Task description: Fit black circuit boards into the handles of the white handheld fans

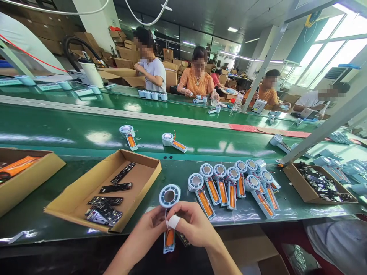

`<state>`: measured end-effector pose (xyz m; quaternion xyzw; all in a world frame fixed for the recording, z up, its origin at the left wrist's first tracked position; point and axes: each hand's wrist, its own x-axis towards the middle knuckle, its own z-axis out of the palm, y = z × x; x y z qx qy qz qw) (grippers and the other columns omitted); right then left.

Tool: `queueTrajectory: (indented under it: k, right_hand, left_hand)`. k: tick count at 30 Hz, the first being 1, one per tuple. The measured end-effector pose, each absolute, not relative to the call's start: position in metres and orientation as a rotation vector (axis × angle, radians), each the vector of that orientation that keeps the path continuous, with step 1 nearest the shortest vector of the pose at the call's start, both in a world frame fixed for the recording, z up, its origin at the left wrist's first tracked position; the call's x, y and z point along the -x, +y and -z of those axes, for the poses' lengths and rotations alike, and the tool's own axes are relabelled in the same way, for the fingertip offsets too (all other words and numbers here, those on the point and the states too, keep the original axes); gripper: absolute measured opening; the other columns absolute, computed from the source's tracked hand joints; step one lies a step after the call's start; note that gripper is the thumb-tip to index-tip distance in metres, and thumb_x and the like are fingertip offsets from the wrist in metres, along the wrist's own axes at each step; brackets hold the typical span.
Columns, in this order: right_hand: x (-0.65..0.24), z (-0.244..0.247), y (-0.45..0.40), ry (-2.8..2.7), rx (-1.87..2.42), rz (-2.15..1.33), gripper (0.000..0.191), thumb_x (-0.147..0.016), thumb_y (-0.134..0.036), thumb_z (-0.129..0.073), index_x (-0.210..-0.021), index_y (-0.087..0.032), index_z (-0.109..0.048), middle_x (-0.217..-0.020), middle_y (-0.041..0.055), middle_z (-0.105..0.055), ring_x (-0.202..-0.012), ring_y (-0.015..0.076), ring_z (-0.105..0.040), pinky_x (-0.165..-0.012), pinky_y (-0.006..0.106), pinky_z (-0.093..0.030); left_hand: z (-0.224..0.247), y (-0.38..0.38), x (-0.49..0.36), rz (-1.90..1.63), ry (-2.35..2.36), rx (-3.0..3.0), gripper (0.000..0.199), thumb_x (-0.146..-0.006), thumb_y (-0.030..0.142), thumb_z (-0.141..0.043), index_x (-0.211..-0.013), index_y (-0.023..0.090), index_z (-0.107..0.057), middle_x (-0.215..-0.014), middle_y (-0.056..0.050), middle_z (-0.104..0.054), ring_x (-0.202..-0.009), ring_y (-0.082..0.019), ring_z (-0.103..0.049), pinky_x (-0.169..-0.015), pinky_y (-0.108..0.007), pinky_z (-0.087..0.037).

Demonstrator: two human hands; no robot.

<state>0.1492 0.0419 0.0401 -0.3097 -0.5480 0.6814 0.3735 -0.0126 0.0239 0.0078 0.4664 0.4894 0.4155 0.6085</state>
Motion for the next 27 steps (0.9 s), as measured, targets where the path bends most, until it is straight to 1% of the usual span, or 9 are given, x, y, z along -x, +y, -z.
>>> queueTrajectory:
  k: [3, 5, 9, 13, 16, 19, 22, 24, 27]
  right_hand:
    - [-0.155, -0.037, 0.041, -1.348, 0.817, -1.642, 0.024, -0.082, -0.037, -0.076, -0.093, -0.019, -0.065, -0.085, 0.002, -0.065, -0.078, 0.0146, -0.06, -0.075, 0.027, -0.048]
    - [-0.158, -0.034, 0.042, -1.353, 0.887, -1.557, 0.025, -0.082, -0.034, -0.075, -0.099, -0.02, -0.063, -0.087, 0.0018, -0.066, -0.081, 0.0156, -0.062, -0.077, 0.028, -0.049]
    - [-0.162, -0.031, 0.041, -1.548, 1.159, -1.219, 0.03, -0.084, -0.022, -0.066, -0.113, -0.022, -0.057, -0.093, 0.0025, -0.066, -0.084, 0.0166, -0.063, -0.077, 0.028, -0.05]
    - [-0.165, -0.04, 0.035, -1.986, 1.406, -0.735, 0.022, -0.091, -0.014, -0.05, -0.108, -0.021, -0.062, -0.095, 0.0054, -0.07, -0.086, 0.0194, -0.066, -0.075, 0.028, -0.046]
    - [-0.167, -0.057, 0.03, -2.418, 1.416, -0.537, 0.021, -0.097, -0.015, -0.046, -0.101, -0.02, -0.066, -0.087, 0.0058, -0.072, -0.076, 0.0196, -0.068, -0.066, 0.027, -0.041]
    - [-0.166, -0.073, 0.025, -2.739, 1.234, -0.579, 0.011, -0.092, -0.028, -0.063, -0.098, -0.019, -0.066, -0.086, 0.0054, -0.073, -0.07, 0.0202, -0.067, -0.059, 0.026, -0.037]
    - [-0.162, -0.075, 0.026, -2.691, 1.053, -0.817, 0.005, -0.091, -0.023, -0.063, -0.091, -0.018, -0.065, -0.083, 0.0038, -0.072, -0.068, 0.0171, -0.065, -0.059, 0.024, -0.037]
    - [-0.158, -0.066, 0.029, -2.456, 1.004, -1.139, 0.017, -0.095, -0.021, -0.055, -0.08, -0.018, -0.061, -0.072, 0.0004, -0.069, -0.06, 0.0124, -0.061, -0.058, 0.021, -0.038]
    - [-0.151, -0.045, 0.035, -2.004, 1.013, -1.551, 0.039, -0.101, -0.041, -0.05, -0.069, -0.018, -0.054, -0.053, -0.0041, -0.055, -0.045, 0.0076, -0.048, -0.049, 0.018, -0.035]
  left_hand:
    - [-0.012, 0.023, 0.012, -1.08, 1.073, -0.951, 0.041, -0.074, 0.047, -0.076, -0.103, 0.018, -0.069, -0.102, -0.009, -0.076, -0.102, -0.03, -0.069, -0.096, -0.042, -0.052]
    - [-0.012, 0.019, 0.01, -1.134, 1.122, -0.942, 0.044, -0.076, 0.05, -0.074, -0.105, 0.019, -0.066, -0.107, -0.01, -0.074, -0.104, -0.03, -0.069, -0.099, -0.042, -0.05]
    - [-0.008, 0.01, 0.004, -1.2, 1.272, -0.949, 0.05, -0.081, 0.059, -0.064, -0.109, 0.018, -0.061, -0.106, -0.011, -0.073, -0.093, -0.028, -0.07, -0.088, -0.04, -0.054]
    - [-0.005, 0.007, 0.001, -1.244, 1.386, -0.944, 0.049, -0.082, 0.059, -0.061, -0.111, 0.019, -0.059, -0.106, -0.011, -0.072, -0.09, -0.026, -0.068, -0.083, -0.038, -0.053]
    - [-0.01, 0.008, 0.0, -1.251, 1.403, -0.916, 0.048, -0.08, 0.057, -0.062, -0.11, 0.02, -0.058, -0.109, -0.011, -0.071, -0.095, -0.027, -0.068, -0.084, -0.037, -0.052]
    - [-0.018, 0.008, 0.001, -1.248, 1.4, -0.892, 0.045, -0.077, 0.053, -0.065, -0.107, 0.02, -0.059, -0.108, -0.01, -0.071, -0.099, -0.028, -0.067, -0.084, -0.036, -0.052]
    - [-0.023, 0.007, 0.003, -1.234, 1.349, -0.884, 0.042, -0.077, 0.048, -0.066, -0.108, 0.02, -0.061, -0.103, -0.007, -0.071, -0.096, -0.026, -0.066, -0.082, -0.034, -0.053]
    - [-0.023, 0.006, 0.006, -1.233, 1.26, -0.843, 0.04, -0.08, 0.047, -0.064, -0.11, 0.021, -0.062, -0.099, -0.005, -0.071, -0.095, -0.025, -0.067, -0.081, -0.033, -0.053]
    - [-0.018, 0.004, 0.01, -1.238, 1.071, -0.745, 0.042, -0.087, 0.052, -0.057, -0.116, 0.022, -0.061, -0.098, -0.004, -0.072, -0.097, -0.026, -0.068, -0.079, -0.033, -0.054]
